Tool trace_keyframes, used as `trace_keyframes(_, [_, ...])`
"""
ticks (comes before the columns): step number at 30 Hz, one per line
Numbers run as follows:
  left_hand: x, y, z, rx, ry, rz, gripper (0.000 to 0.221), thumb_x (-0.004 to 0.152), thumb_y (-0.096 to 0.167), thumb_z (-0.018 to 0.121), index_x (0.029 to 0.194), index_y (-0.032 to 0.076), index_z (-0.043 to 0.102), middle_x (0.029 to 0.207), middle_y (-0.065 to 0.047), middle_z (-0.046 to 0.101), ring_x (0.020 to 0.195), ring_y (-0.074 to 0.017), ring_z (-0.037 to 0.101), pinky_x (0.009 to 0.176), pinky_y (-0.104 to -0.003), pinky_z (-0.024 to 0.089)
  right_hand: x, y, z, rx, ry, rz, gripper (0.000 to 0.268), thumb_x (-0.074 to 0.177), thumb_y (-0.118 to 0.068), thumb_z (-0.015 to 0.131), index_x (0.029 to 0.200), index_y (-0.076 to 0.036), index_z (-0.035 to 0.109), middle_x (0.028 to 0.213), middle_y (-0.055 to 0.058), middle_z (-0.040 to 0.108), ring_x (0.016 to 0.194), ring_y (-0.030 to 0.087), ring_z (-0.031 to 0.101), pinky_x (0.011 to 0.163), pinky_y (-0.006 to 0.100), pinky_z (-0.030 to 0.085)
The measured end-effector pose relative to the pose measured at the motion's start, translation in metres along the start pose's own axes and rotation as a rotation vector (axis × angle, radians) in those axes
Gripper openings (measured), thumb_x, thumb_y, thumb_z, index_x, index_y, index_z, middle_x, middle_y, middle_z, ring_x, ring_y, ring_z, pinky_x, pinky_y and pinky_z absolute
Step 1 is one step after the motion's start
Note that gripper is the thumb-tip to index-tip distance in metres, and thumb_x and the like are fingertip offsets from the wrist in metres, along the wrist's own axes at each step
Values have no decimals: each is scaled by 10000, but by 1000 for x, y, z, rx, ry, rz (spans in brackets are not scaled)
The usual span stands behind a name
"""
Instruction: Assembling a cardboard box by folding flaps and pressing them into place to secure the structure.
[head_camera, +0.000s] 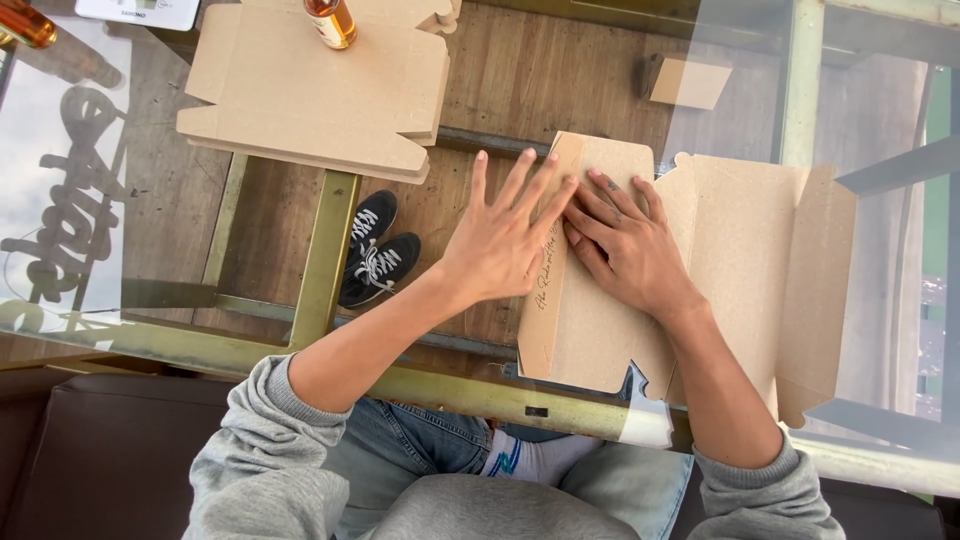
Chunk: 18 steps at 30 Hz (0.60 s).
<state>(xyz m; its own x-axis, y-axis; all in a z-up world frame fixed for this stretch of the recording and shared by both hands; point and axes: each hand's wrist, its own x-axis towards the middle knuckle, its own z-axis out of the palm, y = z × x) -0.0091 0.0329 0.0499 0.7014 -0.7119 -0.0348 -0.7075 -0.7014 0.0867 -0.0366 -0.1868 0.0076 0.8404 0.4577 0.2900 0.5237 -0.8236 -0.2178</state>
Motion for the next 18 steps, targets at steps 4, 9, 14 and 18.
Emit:
trace_keyframes(4, [-4, 6, 2, 34, -39, 59, 907, 852, 259, 563, 1653, 158, 150, 1701, -189, 158, 1568, -405, 117, 1143, -804, 73, -2, 2, 4, -11, 4, -1, 340, 1049, -339, 550, 1345, -236, 682, 1503, 32, 599, 1487, 255, 438, 1187, 542, 216])
trace_keyframes(9, [-1, 6, 19, 32, 105, 92, 866, 825, 279, 540, 1629, 139, 251, 1653, -170, 261, 1536, -354, 238, 1156, -770, 135, -5, 7, 10, -24, 5, 1, 299, 1045, -332, 568, 1284, -220, 708, 1486, 36, 615, 1486, 251, 448, 1186, 531, 231])
trace_keyframes(14, [11, -3, 46, -41, 215, 55, 713, 888, 291, 519, 1570, 137, 379, 1585, -136, 369, 1490, -296, 332, 1164, -707, 219, -2, 1, 2, -28, 11, -9, 331, 1052, -323, 556, 1340, -220, 683, 1494, 48, 606, 1482, 256, 450, 1179, 540, 235])
trace_keyframes(18, [24, -18, 76, -121, 391, 28, 501, 951, 376, 540, 1418, 199, 572, 1442, -39, 543, 1389, -210, 462, 1145, -617, 290, 2, -4, -3, -40, 32, -20, 348, 1059, -319, 543, 1359, -203, 675, 1520, 56, 589, 1463, 270, 473, 1165, 556, 258])
